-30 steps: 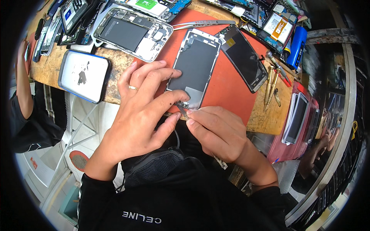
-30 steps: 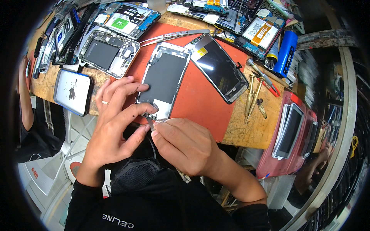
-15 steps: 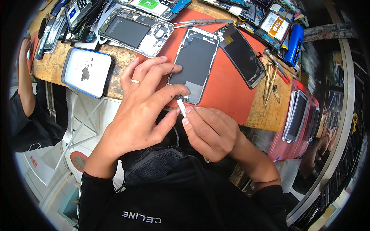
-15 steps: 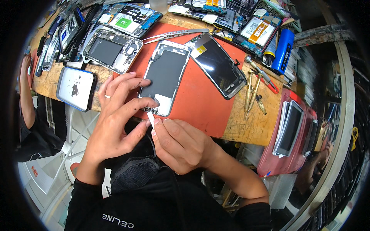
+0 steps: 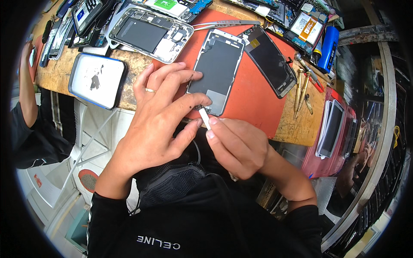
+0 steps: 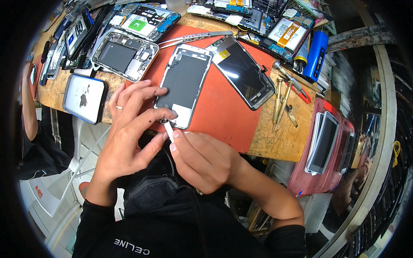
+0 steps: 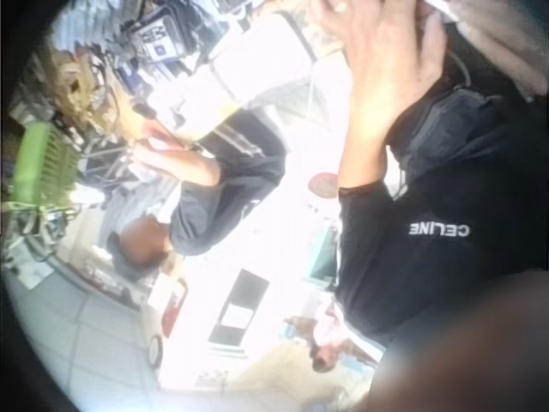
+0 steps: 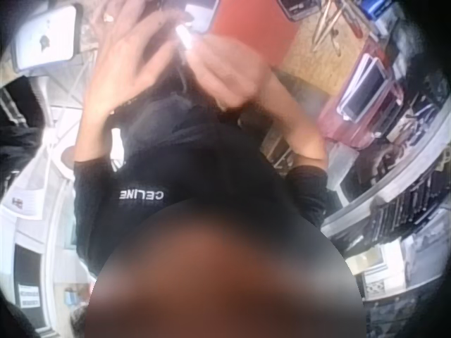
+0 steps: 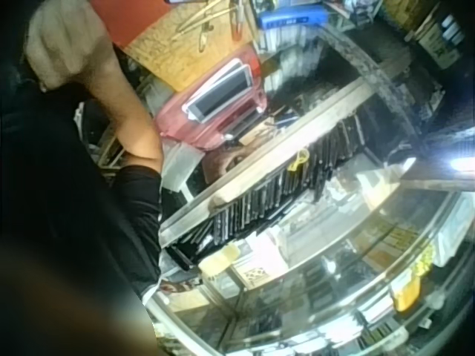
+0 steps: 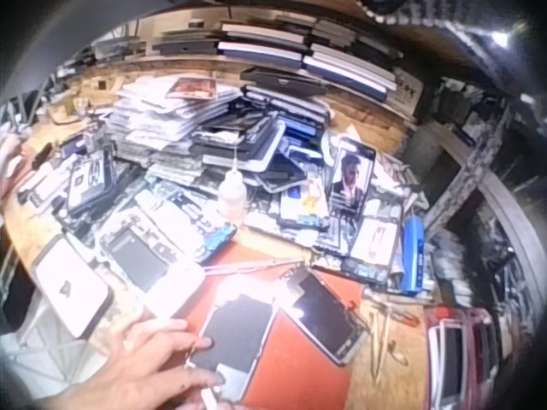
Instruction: The person repairs a mobile phone by removing the back cover, detaching the battery, and using a screwdriver to remove screws. They then reassemble the phone by reattaching the battery and securing the back cover.
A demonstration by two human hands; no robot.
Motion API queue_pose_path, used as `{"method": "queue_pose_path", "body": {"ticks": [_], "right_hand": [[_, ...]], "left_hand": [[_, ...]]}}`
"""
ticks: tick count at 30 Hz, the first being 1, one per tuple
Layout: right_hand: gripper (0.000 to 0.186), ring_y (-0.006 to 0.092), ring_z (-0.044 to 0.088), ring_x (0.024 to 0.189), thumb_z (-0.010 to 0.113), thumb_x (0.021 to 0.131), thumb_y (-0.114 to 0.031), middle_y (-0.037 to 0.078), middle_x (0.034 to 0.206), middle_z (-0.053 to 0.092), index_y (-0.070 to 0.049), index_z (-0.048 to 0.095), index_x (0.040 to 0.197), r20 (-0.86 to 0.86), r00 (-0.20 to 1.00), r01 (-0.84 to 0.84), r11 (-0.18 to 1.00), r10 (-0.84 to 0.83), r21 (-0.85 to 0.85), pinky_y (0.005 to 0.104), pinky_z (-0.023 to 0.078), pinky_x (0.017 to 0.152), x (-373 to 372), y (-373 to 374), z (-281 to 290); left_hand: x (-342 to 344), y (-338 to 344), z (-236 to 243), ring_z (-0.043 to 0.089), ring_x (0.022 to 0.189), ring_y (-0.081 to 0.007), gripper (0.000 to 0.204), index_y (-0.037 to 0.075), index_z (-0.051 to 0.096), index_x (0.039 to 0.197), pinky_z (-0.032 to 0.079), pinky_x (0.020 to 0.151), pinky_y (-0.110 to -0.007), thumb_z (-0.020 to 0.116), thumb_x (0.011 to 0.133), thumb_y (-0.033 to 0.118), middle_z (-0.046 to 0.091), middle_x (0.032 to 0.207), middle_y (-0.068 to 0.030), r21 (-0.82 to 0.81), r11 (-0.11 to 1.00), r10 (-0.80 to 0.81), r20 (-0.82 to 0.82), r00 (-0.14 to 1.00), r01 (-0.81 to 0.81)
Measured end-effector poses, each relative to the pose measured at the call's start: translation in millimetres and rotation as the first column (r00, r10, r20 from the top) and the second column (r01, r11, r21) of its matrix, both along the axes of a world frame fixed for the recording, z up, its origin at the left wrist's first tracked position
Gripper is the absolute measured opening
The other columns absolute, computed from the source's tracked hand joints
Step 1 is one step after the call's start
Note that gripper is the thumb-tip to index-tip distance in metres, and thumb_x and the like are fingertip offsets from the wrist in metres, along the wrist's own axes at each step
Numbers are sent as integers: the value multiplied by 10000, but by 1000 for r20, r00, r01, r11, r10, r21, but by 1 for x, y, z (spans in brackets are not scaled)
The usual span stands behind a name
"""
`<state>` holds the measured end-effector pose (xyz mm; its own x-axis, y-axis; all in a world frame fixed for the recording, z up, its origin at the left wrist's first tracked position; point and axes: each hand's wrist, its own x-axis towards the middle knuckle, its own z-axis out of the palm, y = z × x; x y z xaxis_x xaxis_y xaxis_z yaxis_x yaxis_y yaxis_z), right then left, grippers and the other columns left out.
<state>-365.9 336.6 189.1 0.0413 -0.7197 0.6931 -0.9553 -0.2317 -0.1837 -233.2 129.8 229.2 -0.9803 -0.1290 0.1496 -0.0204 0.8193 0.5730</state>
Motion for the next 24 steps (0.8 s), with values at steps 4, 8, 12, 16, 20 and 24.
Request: {"method": "queue_pose_path", "body": {"ticks": [4,8,12,16,20,24], "right_hand": [[130,337,798,837,776,892,20,218,1026,781,90,755,1000,310,949,67,997,-56,-26,392,668,711,2,-1,5],[178,345,797,845,785,868,37,209,1007,774,97,760,1034,402,914,47,999,-49,13,393,669,717,-1,-1,8],[202,337,793,864,795,850,23,193,1010,773,90,765,1039,360,933,-10,999,-3,35,393,669,731,-3,-4,12],[218,337,790,865,800,840,11,191,1011,771,86,768,1042,331,943,19,999,-31,39,396,670,741,-1,-4,10],[219,335,790,863,802,837,18,196,1015,773,86,769,1042,355,934,15,999,-31,46,398,670,742,-2,-4,13],[216,339,789,859,810,836,20,201,1020,775,89,768,1037,361,932,6,999,-19,39,401,667,735,-4,-1,13]], "left_hand": [[0,1,0,437,1586,-397,394,156,801,1203,151,1342,-611,794,809,168,621,1544,-130,11,1000,7,15,1000,-7],[-2,1,1,448,1574,-396,394,164,800,1197,155,1337,-611,801,803,170,620,1544,-125,13,1000,10,25,1000,-10],[-1,1,1,453,1570,-397,387,169,800,1191,151,1333,-610,802,804,175,623,1539,-123,20,1000,19,20,1000,-20],[-1,1,1,450,1572,-397,388,170,798,1190,147,1332,-609,804,803,175,623,1540,-123,19,1000,19,17,1000,-19],[-1,1,1,447,1574,-397,404,176,793,1205,146,1330,-608,809,802,177,621,1543,-122,13,1000,15,20,1000,-15],[-3,2,2,476,1552,-401,412,146,780,1233,179,1318,-603,824,824,163,644,1518,-129,21,1000,16,5,1000,-16]]}}
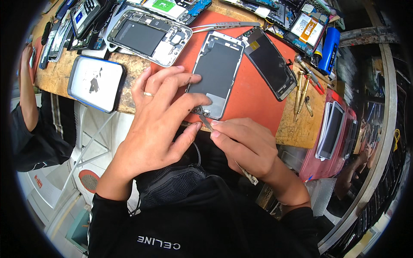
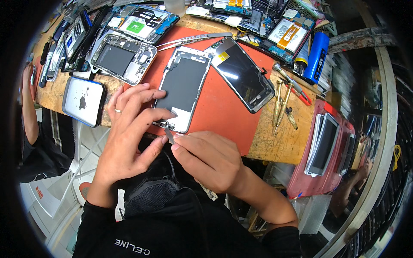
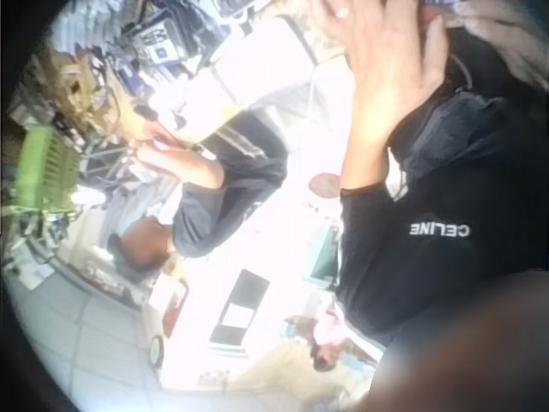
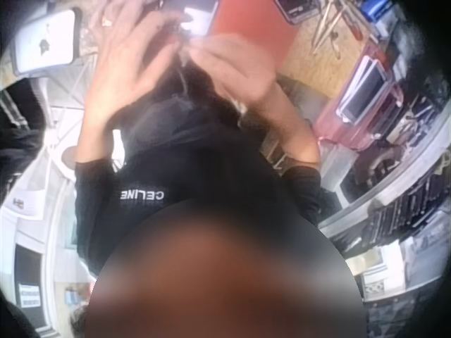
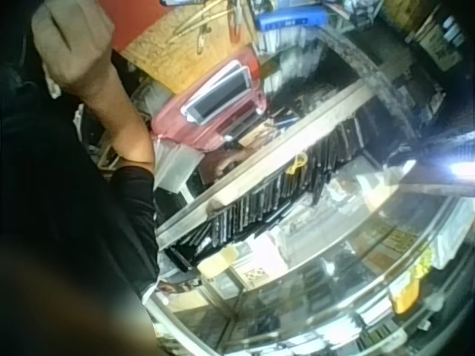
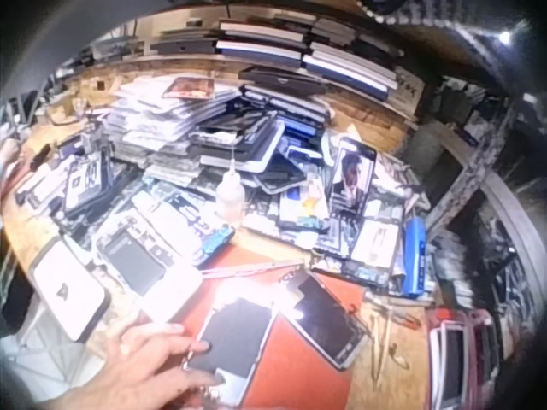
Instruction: The person repairs a mobile phone by removing the back cover, detaching the battery, and using a screwdriver to remove screws. They then reassemble the phone by reattaching the battery and securing the back cover.
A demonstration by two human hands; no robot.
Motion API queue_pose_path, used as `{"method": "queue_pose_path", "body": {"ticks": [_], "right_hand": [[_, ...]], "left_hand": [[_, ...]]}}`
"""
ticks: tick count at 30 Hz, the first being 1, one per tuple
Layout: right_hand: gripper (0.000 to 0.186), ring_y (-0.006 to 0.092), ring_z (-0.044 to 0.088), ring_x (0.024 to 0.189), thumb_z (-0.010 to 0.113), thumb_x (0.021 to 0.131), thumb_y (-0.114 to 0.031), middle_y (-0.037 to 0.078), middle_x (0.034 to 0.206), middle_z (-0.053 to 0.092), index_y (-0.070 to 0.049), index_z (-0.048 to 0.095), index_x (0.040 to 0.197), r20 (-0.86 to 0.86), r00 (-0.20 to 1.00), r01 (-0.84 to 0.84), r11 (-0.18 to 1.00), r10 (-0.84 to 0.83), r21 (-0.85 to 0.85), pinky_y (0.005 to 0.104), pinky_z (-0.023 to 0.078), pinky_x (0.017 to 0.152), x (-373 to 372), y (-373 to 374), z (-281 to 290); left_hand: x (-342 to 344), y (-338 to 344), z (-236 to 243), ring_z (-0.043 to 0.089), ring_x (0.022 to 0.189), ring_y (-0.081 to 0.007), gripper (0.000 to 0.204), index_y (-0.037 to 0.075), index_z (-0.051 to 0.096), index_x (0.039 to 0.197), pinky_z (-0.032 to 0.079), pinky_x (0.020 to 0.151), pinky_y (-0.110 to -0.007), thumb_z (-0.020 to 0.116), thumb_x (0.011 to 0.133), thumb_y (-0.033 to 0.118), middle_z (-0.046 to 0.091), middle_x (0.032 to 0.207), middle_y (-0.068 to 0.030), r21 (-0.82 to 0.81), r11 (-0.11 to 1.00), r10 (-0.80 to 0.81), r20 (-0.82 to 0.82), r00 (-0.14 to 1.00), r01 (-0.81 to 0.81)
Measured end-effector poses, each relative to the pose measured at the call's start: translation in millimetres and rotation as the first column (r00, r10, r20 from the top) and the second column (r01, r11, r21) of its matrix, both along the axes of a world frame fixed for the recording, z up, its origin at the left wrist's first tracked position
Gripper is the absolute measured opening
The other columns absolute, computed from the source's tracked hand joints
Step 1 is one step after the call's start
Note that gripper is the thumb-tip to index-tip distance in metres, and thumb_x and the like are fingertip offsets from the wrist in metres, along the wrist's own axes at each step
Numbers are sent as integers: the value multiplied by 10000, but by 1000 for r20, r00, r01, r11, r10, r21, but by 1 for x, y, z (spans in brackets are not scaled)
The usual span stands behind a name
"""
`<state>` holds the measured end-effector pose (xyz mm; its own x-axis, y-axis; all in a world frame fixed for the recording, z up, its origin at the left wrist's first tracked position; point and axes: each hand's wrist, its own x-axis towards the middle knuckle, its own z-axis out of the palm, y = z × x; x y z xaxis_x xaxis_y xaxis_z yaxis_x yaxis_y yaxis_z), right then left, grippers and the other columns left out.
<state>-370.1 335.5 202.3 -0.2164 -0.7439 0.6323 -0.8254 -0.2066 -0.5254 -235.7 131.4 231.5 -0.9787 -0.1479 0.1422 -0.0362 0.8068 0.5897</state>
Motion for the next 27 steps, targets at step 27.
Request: {"method": "queue_pose_path", "body": {"ticks": [27], "right_hand": [[162,116,757,825,729,1099,-61,100,989,762,47,655,1192,921,293,-50,958,-256,282,252,632,693,-24,-29,30]], "left_hand": [[-7,-13,18,647,1158,-327,298,79,687,1030,453,1016,-460,850,804,-27,678,1123,-62,18,996,-87,11,996,87]]}}
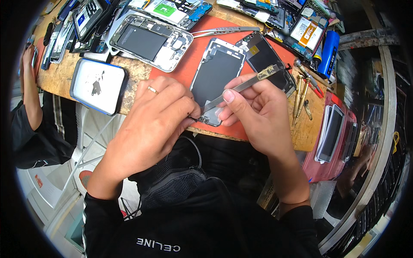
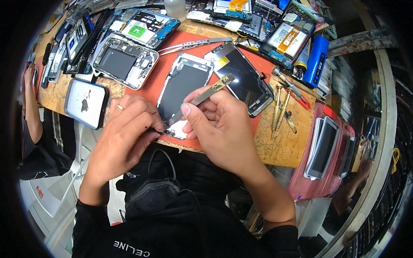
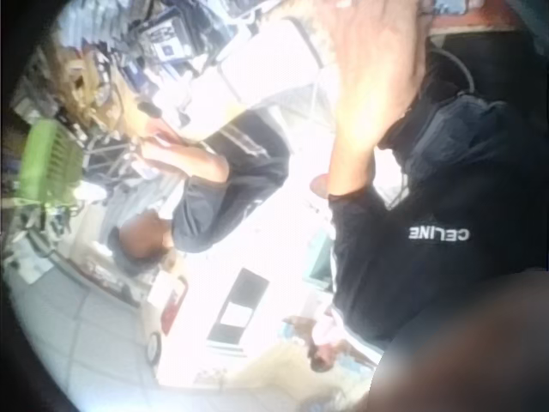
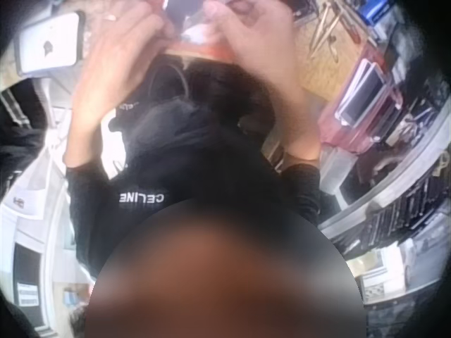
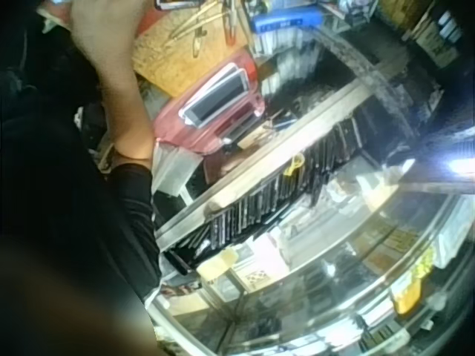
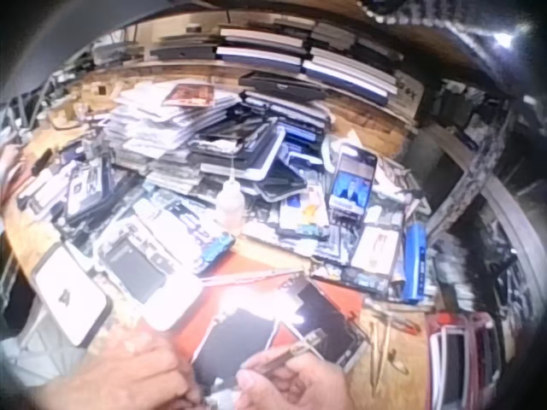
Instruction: The person repairs a mobile phone by removing the back cover, detaching the battery, and using a screwdriver to remove screws. They then reassemble the phone by reattaching the battery and securing the back cover.
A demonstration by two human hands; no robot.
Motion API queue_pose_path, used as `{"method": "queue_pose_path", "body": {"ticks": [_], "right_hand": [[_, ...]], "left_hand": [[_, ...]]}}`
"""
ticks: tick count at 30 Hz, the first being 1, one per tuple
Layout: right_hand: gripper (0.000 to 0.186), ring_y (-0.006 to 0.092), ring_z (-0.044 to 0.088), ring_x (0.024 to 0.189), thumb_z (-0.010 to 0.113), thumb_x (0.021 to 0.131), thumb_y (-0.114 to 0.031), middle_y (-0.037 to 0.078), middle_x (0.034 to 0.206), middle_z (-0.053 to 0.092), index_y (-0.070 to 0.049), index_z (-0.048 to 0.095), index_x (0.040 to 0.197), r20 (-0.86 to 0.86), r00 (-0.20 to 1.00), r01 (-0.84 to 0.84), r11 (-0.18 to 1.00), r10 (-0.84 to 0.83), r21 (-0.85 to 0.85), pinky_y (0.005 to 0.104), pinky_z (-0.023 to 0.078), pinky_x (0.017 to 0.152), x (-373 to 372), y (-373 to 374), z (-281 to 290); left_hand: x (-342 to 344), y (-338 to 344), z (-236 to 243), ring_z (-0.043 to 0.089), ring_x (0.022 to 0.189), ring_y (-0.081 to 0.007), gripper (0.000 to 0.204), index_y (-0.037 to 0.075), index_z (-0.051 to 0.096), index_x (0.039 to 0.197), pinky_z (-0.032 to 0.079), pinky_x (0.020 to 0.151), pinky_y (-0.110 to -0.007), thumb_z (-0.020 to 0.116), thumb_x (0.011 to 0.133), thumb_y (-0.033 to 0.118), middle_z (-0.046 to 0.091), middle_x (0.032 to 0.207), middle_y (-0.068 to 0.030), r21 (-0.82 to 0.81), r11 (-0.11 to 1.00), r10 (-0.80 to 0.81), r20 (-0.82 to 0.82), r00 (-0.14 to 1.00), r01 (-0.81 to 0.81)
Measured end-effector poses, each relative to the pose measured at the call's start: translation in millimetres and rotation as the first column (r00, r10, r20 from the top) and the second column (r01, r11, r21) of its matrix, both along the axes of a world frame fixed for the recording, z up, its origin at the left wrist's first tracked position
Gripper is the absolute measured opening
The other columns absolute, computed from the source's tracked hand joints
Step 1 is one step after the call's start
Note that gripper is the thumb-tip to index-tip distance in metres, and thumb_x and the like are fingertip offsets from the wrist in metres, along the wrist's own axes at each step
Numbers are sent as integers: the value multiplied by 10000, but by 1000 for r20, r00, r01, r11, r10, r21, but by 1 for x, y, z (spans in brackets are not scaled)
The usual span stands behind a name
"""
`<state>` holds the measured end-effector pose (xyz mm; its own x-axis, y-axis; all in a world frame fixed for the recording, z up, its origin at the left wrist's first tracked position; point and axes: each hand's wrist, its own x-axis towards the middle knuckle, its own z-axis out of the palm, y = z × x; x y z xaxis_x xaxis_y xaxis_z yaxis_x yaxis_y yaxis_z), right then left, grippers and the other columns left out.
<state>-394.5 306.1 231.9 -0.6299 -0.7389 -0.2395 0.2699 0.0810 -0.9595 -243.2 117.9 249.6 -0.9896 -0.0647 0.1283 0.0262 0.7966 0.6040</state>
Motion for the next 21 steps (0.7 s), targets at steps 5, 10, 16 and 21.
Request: {"method": "queue_pose_path", "body": {"ticks": [5,10,16,21], "right_hand": [[168,119,752,826,714,1108,-68,100,1004,758,48,650,1211,14,999,-37,999,37,30,259,634,705,-6,1,0],[191,116,742,939,653,1134,-86,72,1032,739,49,652,1269,88,995,47,993,-38,-109,280,624,825,-4,9,-5],[238,62,675,969,663,1119,-69,11,1041,702,63,681,1317,122,986,-117,993,117,-4,243,541,876,22,18,13],[243,50,575,766,698,1083,-106,57,949,730,65,731,1252,288,931,-184,970,224,-159,235,445,705,36,4,15]], "left_hand": [[2,-3,-8,673,1108,-311,278,76,717,1056,485,993,-447,851,823,3,703,1089,-75,1,1000,-22,-132,991,22],[23,-7,-24,666,1067,-277,307,120,796,1032,537,867,-433,907,754,56,713,1086,-37,-129,977,76,-532,843,-170],[34,-9,-37,568,1002,-181,294,263,804,1064,470,835,-365,905,805,168,639,1055,77,-339,916,-112,-729,675,-214],[37,-5,-44,543,1050,-154,246,309,788,1040,452,882,-348,897,847,201,600,1041,105,-357,897,-131,-778,615,-260]]}}
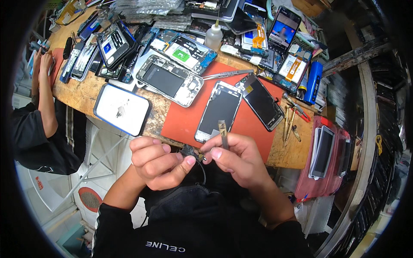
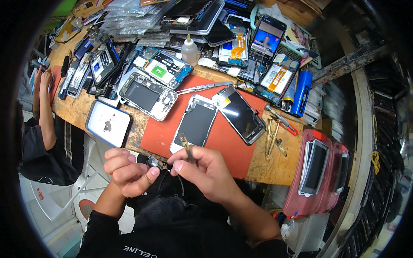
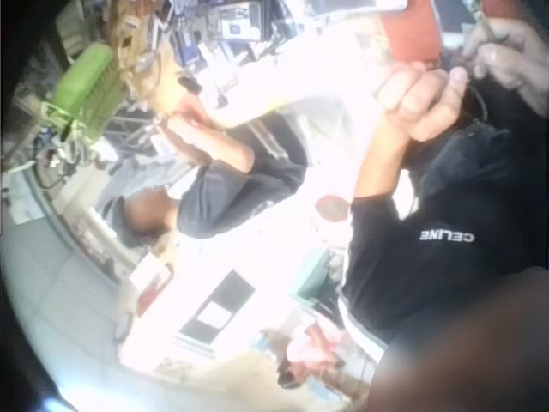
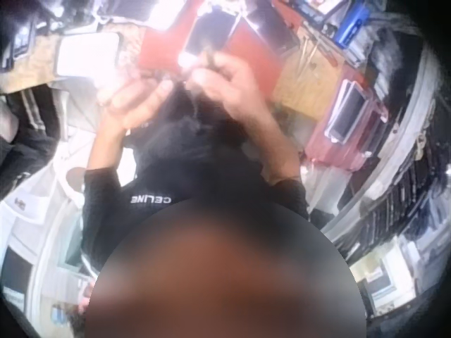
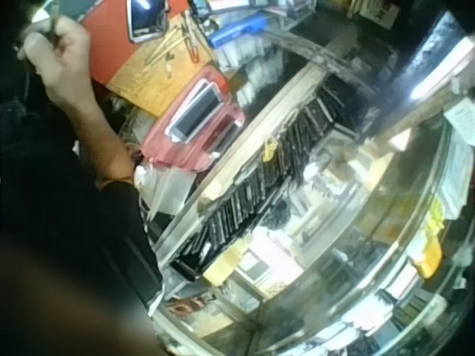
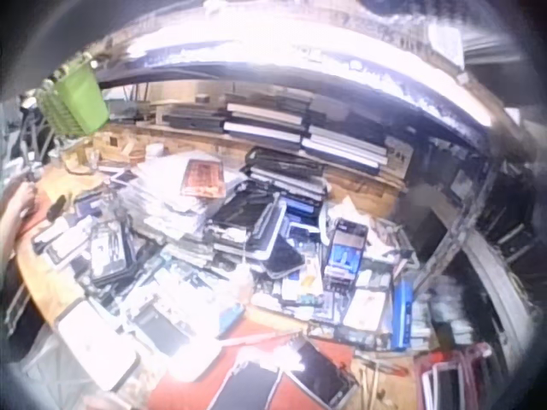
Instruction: The person repairs a mobile phone by removing the back cover, detaching the battery, and using a screwdriver to remove screws. They then reassemble the phone by reattaching the battery and securing the back cover.
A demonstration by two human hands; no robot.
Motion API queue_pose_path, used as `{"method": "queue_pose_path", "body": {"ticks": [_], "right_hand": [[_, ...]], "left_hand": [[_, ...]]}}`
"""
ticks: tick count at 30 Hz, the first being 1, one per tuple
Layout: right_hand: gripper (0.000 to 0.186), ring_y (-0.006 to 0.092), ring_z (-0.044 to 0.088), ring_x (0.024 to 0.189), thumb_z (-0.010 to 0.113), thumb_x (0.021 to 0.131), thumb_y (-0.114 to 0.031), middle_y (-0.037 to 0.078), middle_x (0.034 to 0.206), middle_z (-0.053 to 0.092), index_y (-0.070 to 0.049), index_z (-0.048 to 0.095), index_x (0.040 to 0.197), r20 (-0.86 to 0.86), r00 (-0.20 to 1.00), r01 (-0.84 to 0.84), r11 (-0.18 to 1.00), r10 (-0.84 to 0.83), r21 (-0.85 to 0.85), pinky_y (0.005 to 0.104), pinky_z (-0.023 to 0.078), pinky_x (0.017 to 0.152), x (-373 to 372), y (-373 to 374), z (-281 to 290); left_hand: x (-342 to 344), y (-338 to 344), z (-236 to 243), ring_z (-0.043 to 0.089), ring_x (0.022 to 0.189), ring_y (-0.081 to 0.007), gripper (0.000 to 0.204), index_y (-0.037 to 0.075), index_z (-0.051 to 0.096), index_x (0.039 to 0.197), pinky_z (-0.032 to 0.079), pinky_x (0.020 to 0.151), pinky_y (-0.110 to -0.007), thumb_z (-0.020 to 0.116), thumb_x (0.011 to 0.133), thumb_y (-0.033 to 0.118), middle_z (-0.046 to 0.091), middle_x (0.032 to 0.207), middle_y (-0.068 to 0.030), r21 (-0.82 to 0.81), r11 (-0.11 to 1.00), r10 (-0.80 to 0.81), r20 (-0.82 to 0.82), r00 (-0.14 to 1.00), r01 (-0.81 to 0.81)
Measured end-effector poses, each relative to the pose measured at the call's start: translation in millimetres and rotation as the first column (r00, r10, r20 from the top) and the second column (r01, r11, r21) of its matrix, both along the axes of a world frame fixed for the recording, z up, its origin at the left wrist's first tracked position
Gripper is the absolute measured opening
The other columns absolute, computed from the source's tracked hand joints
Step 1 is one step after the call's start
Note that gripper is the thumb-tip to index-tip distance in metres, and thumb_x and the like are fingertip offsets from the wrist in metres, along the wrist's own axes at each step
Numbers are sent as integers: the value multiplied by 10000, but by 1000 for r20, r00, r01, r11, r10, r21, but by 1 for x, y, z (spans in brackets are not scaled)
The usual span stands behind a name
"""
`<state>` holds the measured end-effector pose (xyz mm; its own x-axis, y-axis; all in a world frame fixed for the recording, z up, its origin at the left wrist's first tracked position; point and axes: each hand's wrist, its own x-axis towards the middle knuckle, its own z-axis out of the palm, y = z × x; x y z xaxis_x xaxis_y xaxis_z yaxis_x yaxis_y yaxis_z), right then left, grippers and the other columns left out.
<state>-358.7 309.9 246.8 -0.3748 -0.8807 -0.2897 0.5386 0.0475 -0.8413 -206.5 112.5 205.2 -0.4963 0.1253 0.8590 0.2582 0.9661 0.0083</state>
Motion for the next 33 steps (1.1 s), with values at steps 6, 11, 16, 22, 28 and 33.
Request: {"method": "queue_pose_path", "body": {"ticks": [6,11,16,22,28,33], "right_hand": [[234,31,499,631,665,1087,-104,73,852,705,84,733,1209,-85,996,-5,1000,3,-17,231,401,610,10,-5,5],[221,32,496,629,657,1091,-94,63,830,691,82,733,1200,-7,1000,-22,999,22,34,231,410,607,8,-9,4],[203,30,488,619,651,1097,-93,74,839,704,76,738,1167,-87,996,12,1000,-13,-18,224,404,606,14,-11,3],[212,27,483,615,665,1098,-123,73,839,707,70,740,1144,-100,995,5,1000,-3,22,224,395,591,15,-12,5],[181,26,486,617,656,1115,-108,61,820,701,50,745,1120,-128,992,12,1000,-11,9,225,396,589,15,-13,1],[141,44,564,684,699,1103,-96,51,846,720,34,755,1107,-166,986,7,999,0,45,229,432,611,15,-12,-5]], "left_hand": [[3,0,1,531,1065,-132,207,315,787,1002,452,883,-324,895,857,215,602,1040,118,-36,999,19,-15,1000,-19],[8,0,0,527,1069,-128,202,313,794,1002,448,889,-320,891,854,215,594,1028,121,-32,999,17,-18,1000,-17],[15,-3,-5,492,1081,-207,251,315,780,1000,456,880,-397,923,821,214,549,1054,76,-70,998,0,40,999,3],[8,-4,-6,535,1046,-123,264,309,826,1039,438,884,-317,855,800,200,572,1000,120,-33,999,24,-30,999,-25],[6,-5,-8,542,1031,-121,278,295,833,1054,438,891,-315,854,797,192,573,995,117,-28,999,19,-37,999,-20],[4,-4,-7,556,1026,-127,290,285,834,1063,446,894,-318,863,790,191,588,994,110,-4,1000,5,-14,1000,-5]]}}
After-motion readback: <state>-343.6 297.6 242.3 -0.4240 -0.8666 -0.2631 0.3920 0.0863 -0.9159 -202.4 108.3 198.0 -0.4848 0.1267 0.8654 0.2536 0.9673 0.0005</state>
